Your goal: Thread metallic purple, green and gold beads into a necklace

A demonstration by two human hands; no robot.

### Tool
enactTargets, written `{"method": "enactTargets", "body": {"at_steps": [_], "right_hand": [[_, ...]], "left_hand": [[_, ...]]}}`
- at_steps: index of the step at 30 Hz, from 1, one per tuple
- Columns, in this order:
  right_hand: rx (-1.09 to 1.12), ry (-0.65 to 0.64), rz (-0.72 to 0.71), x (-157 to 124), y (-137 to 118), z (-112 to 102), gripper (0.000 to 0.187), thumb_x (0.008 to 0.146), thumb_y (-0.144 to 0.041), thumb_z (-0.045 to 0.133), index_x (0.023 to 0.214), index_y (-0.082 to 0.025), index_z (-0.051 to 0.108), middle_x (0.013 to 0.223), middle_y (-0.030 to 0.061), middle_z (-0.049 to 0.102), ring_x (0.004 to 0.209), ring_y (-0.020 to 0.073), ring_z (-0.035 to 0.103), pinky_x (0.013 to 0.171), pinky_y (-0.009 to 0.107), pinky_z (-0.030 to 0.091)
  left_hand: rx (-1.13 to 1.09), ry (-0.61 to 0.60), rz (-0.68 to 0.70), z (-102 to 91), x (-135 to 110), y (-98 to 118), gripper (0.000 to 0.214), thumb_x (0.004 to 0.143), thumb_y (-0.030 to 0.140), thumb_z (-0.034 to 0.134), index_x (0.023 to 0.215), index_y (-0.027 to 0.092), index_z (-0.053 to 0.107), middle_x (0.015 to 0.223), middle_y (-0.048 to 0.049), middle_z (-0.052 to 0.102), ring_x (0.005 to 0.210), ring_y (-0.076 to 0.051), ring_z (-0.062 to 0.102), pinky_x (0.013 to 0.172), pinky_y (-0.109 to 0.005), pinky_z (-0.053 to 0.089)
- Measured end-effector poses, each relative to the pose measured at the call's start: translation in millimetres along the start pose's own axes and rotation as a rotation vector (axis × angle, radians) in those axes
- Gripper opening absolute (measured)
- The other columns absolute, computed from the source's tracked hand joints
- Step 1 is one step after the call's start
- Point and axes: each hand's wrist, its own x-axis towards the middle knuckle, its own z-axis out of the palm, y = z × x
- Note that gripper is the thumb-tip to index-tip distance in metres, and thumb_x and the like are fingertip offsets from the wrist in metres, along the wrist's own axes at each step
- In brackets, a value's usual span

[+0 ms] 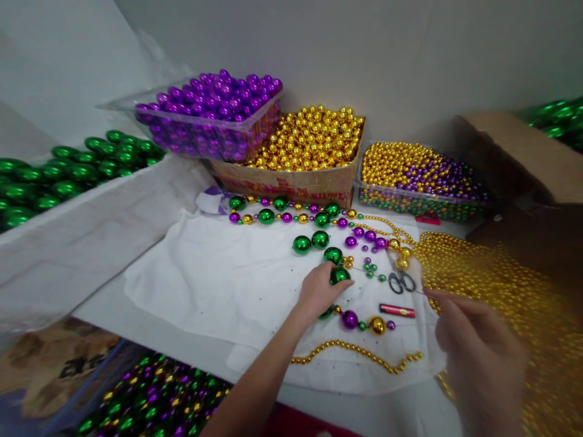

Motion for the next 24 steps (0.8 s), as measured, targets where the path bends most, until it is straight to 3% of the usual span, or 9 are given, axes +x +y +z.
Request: {"method": "enactTargets", "body": {"at_steps": [5,8,15,24], "right_hand": [[-0.002,0.09,0.0,-2.8,-10.3,3.3,0.007,0.076,-0.019,0.065,0.08,-0.013,0.065,0.08,0.0047,0.066,0.05,0.0066,0.046,0.043,0.019,0.036],[0.003,0.132,0.008,-5.4,-21.6,10.3,0.005,0.071,-0.015,0.065,0.075,-0.013,0.063,0.077,0.0047,0.066,0.047,0.0068,0.045,0.041,0.02,0.035],[0.12,0.196,-0.143,-14.3,-29.7,22.7,0.016,0.071,-0.027,0.068,0.07,-0.015,0.057,0.074,0.006,0.067,0.037,0.0065,0.038,0.033,0.023,0.028],[-0.029,0.186,-0.124,-24.1,-22.3,21.6,0.017,0.073,-0.028,0.07,0.081,-0.014,0.065,0.08,0.0065,0.068,0.049,0.0113,0.054,0.038,0.022,0.035]], "left_hand": [[-0.978,-0.27,-0.259,-23.7,4.4,11.2,0.032,0.081,0.045,0.056,0.097,0.017,0.058,0.089,-0.0067,0.064,0.072,-0.017,0.061,0.063,-0.026,0.045],[-1.349,-0.341,-0.394,-30.9,2.4,15.6,0.027,0.085,0.038,0.051,0.096,0.014,0.059,0.084,-0.0069,0.065,0.068,-0.016,0.062,0.061,-0.025,0.047],[-1.6,-0.391,-0.414,-29.8,-0.4,14.0,0.027,0.088,0.032,0.046,0.097,0.01,0.059,0.091,-0.012,0.065,0.074,-0.017,0.063,0.064,-0.025,0.051],[-1.664,-0.356,-0.458,-31.5,-3.7,15.1,0.034,0.09,0.041,0.045,0.097,0.011,0.058,0.089,-0.0117,0.062,0.068,-0.012,0.057,0.059,-0.021,0.048]]}}
